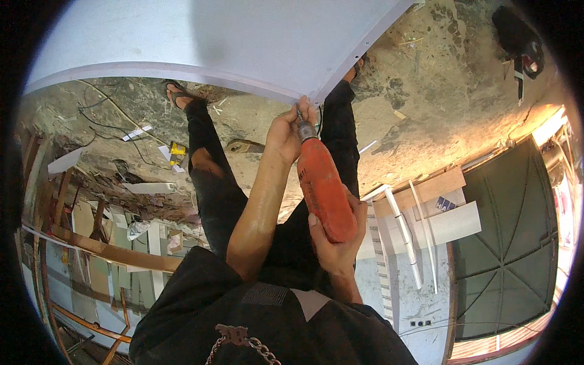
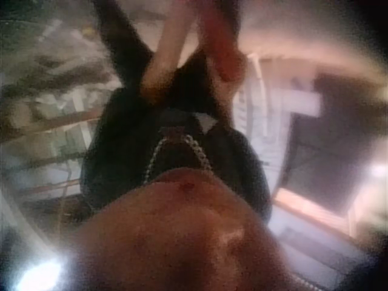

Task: The person drills holes into a white furniture component using an electric drill, then inserts and drives screws into the pre-drilled holes to secure a trim piece.

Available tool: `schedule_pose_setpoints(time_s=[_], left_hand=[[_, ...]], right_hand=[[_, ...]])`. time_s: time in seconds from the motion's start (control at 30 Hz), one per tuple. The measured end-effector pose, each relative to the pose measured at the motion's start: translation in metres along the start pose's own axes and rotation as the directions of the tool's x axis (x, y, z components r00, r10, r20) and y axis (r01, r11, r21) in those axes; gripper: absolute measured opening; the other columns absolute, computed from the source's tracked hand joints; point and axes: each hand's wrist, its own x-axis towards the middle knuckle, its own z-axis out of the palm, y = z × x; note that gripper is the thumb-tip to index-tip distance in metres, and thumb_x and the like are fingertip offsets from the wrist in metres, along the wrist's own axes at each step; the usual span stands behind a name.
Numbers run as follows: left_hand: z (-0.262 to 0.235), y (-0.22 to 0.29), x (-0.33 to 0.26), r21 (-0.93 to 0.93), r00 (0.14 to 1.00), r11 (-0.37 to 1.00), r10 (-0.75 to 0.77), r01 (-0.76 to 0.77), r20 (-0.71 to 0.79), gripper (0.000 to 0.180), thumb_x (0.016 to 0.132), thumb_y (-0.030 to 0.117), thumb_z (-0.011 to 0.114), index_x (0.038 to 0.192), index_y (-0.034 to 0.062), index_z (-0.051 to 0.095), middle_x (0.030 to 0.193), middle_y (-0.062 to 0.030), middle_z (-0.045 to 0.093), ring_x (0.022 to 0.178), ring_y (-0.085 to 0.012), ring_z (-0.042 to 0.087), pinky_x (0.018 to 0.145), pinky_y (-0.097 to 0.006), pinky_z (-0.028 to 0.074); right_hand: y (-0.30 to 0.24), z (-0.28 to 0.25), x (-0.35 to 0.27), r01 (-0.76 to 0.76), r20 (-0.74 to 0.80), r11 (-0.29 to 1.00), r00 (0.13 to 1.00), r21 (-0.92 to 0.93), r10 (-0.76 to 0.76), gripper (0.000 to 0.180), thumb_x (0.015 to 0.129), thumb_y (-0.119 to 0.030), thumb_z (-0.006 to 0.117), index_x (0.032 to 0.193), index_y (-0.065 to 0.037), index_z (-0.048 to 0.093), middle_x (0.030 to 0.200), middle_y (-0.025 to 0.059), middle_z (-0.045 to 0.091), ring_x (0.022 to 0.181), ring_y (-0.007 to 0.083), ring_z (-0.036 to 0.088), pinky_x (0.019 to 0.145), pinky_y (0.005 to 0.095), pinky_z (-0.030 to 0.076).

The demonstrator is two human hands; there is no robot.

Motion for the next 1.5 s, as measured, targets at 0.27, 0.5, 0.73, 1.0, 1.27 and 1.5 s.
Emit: schedule_pose_setpoints(time_s=[0.27, 0.5, 0.73, 1.0, 1.27, 1.5], left_hand=[[-0.001, 0.001, 0.002, 0.022, 0.999, 1.0, -0.015, 0.014, 0.031, 0.029, 0.103, 0.008, 0.041, 0.126, -0.0055, 0.051, 0.087, -0.0037, 0.055, 0.071, -0.0121, 0.055, 0.079, -0.034, 0.055], [-0.002, 0.002, 0.0, 0.107, 1.0, 0.994, -0.002, 0.0, 0.019, 0.029, 0.101, 0.006, 0.042, 0.126, -0.0048, 0.053, 0.085, -0.0032, 0.054, 0.071, -0.0123, 0.055, 0.079, -0.033, 0.055], [0.003, -0.002, -0.001, 0.031, 1.0, 0.999, 0.024, -0.024, 0.017, 0.026, 0.102, 0.007, 0.04, 0.119, -0.0062, 0.055, 0.083, -0.0051, 0.056, 0.07, -0.0137, 0.055, 0.079, -0.033, 0.055], [0.002, 0.0, 0.0, 0.019, 0.999, 1.0, 0.005, -0.005, 0.038, 0.027, 0.104, 0.011, 0.038, 0.118, -0.0064, 0.053, 0.085, -0.0046, 0.056, 0.072, -0.0134, 0.055, 0.08, -0.031, 0.054], [-0.003, -0.001, 0.003, 0.061, 0.999, 0.998, 0.008, -0.011, 0.04, 0.028, 0.103, 0.01, 0.038, 0.122, -0.0062, 0.052, 0.085, -0.0035, 0.055, 0.072, -0.0124, 0.054, 0.079, -0.032, 0.054], [-0.003, 0.0, 0.0, 0.072, 0.997, 0.997, 0.014, -0.02, 0.07, 0.028, 0.104, 0.011, 0.037, 0.121, -0.0059, 0.052, 0.088, -0.0049, 0.057, 0.076, -0.0146, 0.056, 0.081, -0.034, 0.054]], right_hand=[[-0.002, 0.002, 0.0, -0.004, 0.008, 0.998, 1.0, 0.064, 0.004, 0.061, 0.076, -0.007, 0.073, 0.127, 0.006, 0.045, 0.121, 0.0167, 0.052, 0.112, 0.0229, 0.054, 0.098, 0.0356, 0.043], [-0.005, 0.003, -0.001, -0.009, 0.005, 0.998, 1.0, 0.067, 0.009, 0.061, 0.077, -0.008, 0.073, 0.128, 0.006, 0.044, 0.122, 0.0157, 0.052, 0.113, 0.0223, 0.054, 0.098, 0.0353, 0.044], [-0.001, 0.003, -0.004, -0.127, -0.018, 0.984, 0.991, 0.127, 0.13, 0.059, 0.077, -0.01, 0.073, 0.128, 0.005, 0.046, 0.122, 0.0145, 0.052, 0.114, 0.0218, 0.054, 0.098, 0.0348, 0.043], [0.0, 0.003, -0.003, -0.116, -0.021, 0.988, 0.993, 0.104, 0.119, 0.058, 0.077, -0.011, 0.072, 0.127, 0.005, 0.047, 0.121, 0.0142, 0.053, 0.112, 0.0216, 0.054, 0.098, 0.0349, 0.043], [-0.001, 0.005, -0.004, -0.102, -0.04, 0.99, 0.994, 0.099, 0.106, 0.059, 0.077, -0.013, 0.073, 0.126, 0.006, 0.047, 0.12, 0.0154, 0.054, 0.111, 0.0222, 0.055, 0.097, 0.0353, 0.044], [-0.002, 0.006, -0.005, -0.14, -0.037, 0.98, 0.989, 0.14, 0.146, 0.058, 0.079, -0.013, 0.074, 0.127, 0.006, 0.047, 0.121, 0.0154, 0.054, 0.112, 0.0221, 0.055, 0.098, 0.0351, 0.043]])
